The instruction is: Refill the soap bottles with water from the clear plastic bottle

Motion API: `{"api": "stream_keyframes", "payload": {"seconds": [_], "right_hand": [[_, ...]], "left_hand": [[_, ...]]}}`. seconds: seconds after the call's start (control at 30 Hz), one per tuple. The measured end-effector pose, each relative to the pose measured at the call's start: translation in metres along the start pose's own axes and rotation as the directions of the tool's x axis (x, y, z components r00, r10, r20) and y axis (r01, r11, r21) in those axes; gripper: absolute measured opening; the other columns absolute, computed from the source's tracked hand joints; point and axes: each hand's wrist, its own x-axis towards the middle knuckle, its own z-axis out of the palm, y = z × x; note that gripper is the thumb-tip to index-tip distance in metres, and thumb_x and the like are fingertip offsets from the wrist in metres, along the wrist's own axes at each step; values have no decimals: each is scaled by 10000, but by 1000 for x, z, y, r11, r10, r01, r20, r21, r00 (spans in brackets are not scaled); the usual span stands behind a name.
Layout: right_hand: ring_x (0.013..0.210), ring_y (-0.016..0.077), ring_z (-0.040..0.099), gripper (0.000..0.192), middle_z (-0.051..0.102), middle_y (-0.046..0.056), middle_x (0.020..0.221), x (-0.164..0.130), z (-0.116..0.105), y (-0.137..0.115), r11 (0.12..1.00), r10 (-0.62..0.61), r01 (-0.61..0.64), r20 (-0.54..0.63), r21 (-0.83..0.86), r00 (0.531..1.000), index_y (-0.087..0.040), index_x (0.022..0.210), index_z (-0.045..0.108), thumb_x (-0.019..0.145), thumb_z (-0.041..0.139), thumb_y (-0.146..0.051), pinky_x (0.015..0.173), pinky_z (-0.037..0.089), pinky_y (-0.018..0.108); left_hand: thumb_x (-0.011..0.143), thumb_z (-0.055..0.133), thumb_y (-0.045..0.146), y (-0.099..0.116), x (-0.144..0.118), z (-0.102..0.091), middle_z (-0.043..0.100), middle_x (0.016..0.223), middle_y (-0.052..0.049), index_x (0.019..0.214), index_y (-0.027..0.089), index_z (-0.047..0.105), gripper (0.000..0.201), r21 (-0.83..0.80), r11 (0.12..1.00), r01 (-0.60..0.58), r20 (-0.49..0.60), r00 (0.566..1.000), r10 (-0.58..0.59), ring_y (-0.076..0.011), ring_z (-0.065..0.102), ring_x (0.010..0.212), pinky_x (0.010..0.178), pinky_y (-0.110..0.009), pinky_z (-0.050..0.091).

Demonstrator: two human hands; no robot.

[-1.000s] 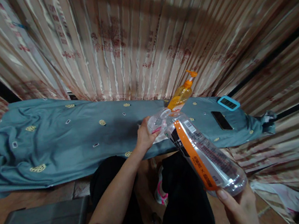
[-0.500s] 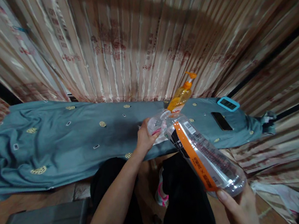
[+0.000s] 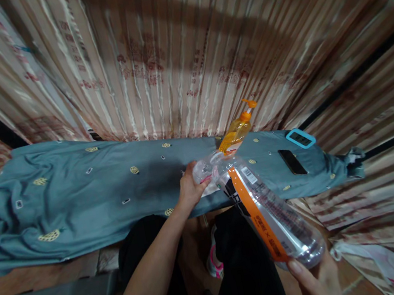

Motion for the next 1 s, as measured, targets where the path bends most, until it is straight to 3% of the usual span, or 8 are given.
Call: {"api": "stream_keyframes", "payload": {"seconds": [0.23, 1.0], "right_hand": [[1078, 312, 656, 876, 678, 122, 1171, 4, -3, 8, 1000, 1, -1, -1, 9, 1000, -175, 1279, 539, 627, 778, -708, 963, 460, 393], [1077, 303, 659, 800, 668, 129, 1187, -1, -2, 3, 1000, -25, 25, 16, -7, 1000, -168, 1302, 537, 721, 722, -685, 961, 481, 390]], "left_hand": [[662, 806, 268, 3, 2, -3, 761, 1024, -70, 1171, 180, 586, 561, -6, 1000, 28, 5, 1000, -28, -285, 745, 952, 859, -393, 590], [653, 813, 270, 4, 3, -3, 755, 1090, -91, 1182, 191, 573, 586, 5, 999, 36, 11, 999, -36, -300, 732, 1025, 920, -419, 581]]}}
